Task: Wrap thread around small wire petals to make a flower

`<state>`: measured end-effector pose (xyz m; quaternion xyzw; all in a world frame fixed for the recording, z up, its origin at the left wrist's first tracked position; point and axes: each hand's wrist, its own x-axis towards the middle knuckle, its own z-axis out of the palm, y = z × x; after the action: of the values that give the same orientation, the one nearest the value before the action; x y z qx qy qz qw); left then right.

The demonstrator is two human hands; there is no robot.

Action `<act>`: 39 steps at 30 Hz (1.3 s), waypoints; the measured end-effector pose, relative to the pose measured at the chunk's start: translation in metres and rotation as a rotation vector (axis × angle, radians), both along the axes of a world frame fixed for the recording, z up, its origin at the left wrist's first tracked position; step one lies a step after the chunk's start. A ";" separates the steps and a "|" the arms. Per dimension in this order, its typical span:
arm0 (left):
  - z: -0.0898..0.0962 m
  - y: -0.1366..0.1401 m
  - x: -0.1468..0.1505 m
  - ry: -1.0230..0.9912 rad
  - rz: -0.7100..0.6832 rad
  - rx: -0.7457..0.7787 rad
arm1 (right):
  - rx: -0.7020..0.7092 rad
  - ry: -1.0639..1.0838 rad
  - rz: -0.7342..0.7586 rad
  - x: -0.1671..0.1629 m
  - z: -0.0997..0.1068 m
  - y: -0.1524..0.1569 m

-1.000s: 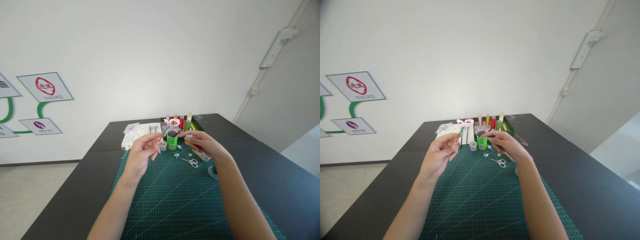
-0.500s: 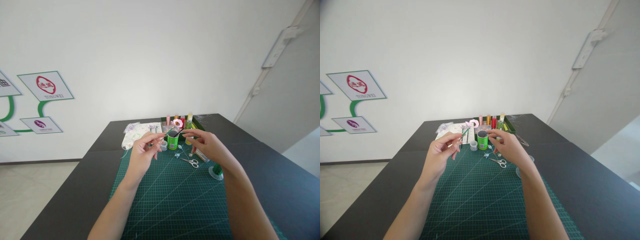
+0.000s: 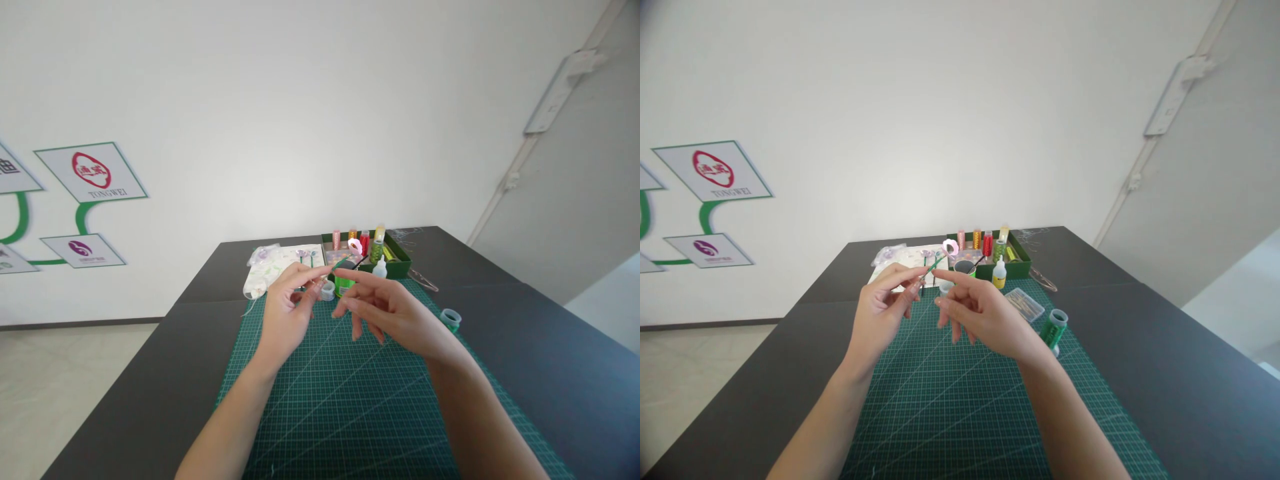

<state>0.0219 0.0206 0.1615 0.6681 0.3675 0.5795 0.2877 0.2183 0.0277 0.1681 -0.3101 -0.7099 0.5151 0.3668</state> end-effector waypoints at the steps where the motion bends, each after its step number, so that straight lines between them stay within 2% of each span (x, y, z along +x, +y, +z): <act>1: -0.001 0.000 0.000 0.006 0.002 0.009 | -0.001 -0.007 -0.008 0.001 0.001 0.000; 11: -0.003 0.001 -0.002 0.093 0.074 0.076 | 0.160 -0.160 -0.152 0.004 0.009 -0.009; 20: 0.000 0.000 -0.004 0.296 0.195 0.221 | 0.231 -0.303 -0.143 0.009 0.016 -0.017; 25: 0.001 0.001 -0.006 0.376 0.193 0.272 | 0.284 -0.352 -0.142 0.015 0.021 -0.020; 31: 0.002 0.000 -0.007 0.415 0.111 0.227 | 0.287 -0.331 -0.129 0.018 0.024 -0.019; 35: 0.005 0.000 -0.008 0.404 0.056 0.139 | 0.306 -0.345 -0.121 0.021 0.024 -0.018; 39: 0.006 0.001 -0.010 0.347 0.059 0.062 | 0.351 -0.388 -0.089 0.025 0.022 -0.020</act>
<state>0.0117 0.0219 0.1677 0.7556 0.4129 0.4748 0.1822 0.2434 0.0082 0.1900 -0.3654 -0.8311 0.2985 0.2943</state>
